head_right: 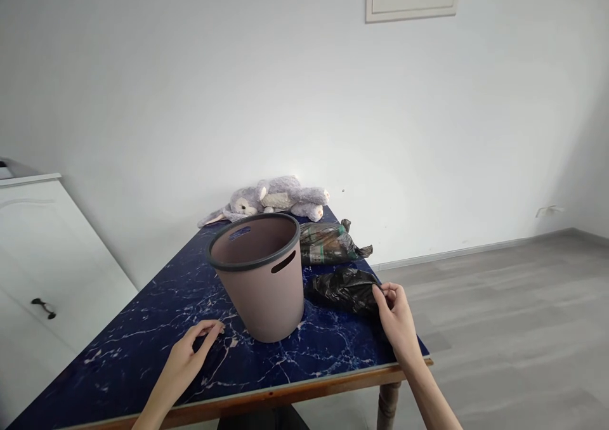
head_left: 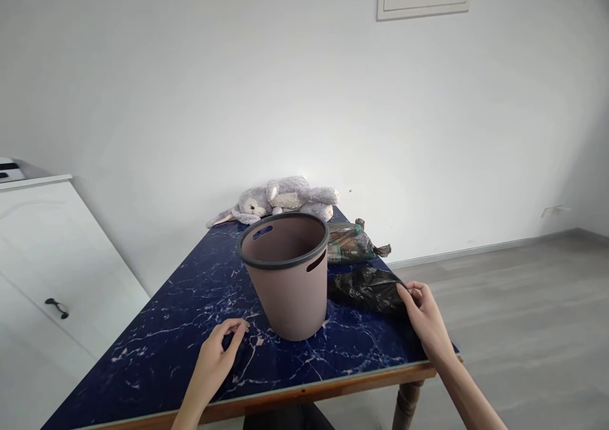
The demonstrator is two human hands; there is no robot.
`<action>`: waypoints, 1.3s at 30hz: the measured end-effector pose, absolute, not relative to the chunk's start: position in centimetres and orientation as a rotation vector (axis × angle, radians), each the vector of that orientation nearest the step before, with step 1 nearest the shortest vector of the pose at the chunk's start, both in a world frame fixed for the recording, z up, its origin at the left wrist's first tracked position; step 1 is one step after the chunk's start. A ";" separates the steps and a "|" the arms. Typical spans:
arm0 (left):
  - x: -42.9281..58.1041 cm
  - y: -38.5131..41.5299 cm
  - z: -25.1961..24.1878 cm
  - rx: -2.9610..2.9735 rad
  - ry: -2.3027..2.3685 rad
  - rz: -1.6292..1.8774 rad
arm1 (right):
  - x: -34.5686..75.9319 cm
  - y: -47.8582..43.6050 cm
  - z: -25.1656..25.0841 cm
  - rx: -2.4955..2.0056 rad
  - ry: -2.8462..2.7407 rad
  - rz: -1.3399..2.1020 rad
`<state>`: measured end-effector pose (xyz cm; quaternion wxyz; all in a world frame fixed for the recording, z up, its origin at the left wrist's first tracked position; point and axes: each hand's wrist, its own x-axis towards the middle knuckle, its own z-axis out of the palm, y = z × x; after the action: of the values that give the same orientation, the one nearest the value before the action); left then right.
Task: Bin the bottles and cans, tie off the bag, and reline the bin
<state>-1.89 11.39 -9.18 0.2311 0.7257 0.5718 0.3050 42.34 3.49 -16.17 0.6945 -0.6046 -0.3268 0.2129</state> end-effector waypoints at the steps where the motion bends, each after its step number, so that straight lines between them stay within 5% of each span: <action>1: -1.9 11.4 -9.2 1.995 1.575 0.839 | 42.3 3.4 -16.0 -1.346 -0.712 0.483; 27: -2.0 11.8 -9.3 1.984 1.611 0.876 | 41.3 2.2 -13.5 -1.347 -0.519 0.632; 39: 3.8 5.7 -7.3 1.955 1.450 1.181 | 37.0 -1.3 -11.5 -0.955 -0.433 0.856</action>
<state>3.79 5.69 -7.35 0.2162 0.7056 0.5234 0.4260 36.96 -1.28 -11.50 0.7796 -0.4419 -0.2004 0.3960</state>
